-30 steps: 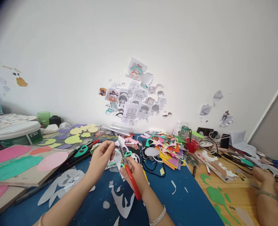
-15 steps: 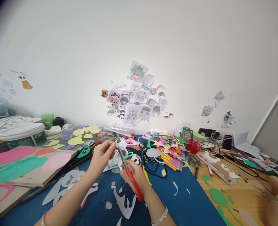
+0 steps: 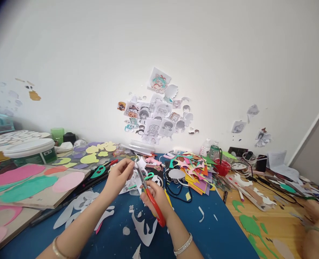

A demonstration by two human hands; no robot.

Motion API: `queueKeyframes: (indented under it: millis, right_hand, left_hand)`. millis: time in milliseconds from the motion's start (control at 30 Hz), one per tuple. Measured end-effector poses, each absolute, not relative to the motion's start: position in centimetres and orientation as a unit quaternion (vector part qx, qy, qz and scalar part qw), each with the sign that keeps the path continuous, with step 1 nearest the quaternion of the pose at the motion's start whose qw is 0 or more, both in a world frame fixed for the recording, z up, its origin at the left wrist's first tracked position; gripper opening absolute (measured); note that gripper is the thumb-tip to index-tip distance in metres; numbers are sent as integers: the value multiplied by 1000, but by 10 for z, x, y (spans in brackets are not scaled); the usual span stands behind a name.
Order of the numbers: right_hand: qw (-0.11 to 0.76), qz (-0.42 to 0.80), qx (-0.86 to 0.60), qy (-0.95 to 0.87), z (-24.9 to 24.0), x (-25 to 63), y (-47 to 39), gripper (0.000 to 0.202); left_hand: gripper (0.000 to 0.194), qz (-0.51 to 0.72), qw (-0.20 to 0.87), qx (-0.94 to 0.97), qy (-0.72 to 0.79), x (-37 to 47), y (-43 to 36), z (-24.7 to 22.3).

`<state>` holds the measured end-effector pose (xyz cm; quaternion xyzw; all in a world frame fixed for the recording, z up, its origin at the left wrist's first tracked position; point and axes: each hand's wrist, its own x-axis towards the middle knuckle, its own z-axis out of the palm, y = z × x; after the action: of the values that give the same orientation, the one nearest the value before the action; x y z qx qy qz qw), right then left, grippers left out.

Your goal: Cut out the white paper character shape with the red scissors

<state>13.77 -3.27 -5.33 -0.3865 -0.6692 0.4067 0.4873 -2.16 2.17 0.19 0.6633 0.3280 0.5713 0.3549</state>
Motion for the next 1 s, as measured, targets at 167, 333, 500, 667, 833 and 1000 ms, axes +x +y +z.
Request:
queueKeyframes:
  millis: [167, 333, 500, 667, 833, 1000]
  right_hand:
    - [476, 406, -402, -668, -48, 137, -36, 47]
    - [473, 397, -407, -674, -44, 137, -38, 45]
    - [477, 403, -392, -676, -47, 138, -37, 47]
    - [473, 419, -378, -676, -48, 139, -37, 52]
    - [474, 413, -379, -680, -47, 139, -37, 53]
    - [467, 411, -385, -681, -49, 140, -36, 53]
  left_hand:
    - [26, 569, 353, 665, 331, -21, 21, 5]
    - [27, 567, 346, 669, 334, -22, 21, 4]
    - [26, 565, 339, 674, 333, -23, 22, 4]
    - [26, 558, 364, 675, 318, -24, 20, 7]
    - [26, 550, 365, 681, 319, -25, 19, 8]
    - [26, 546, 373, 680, 317, -26, 20, 7]
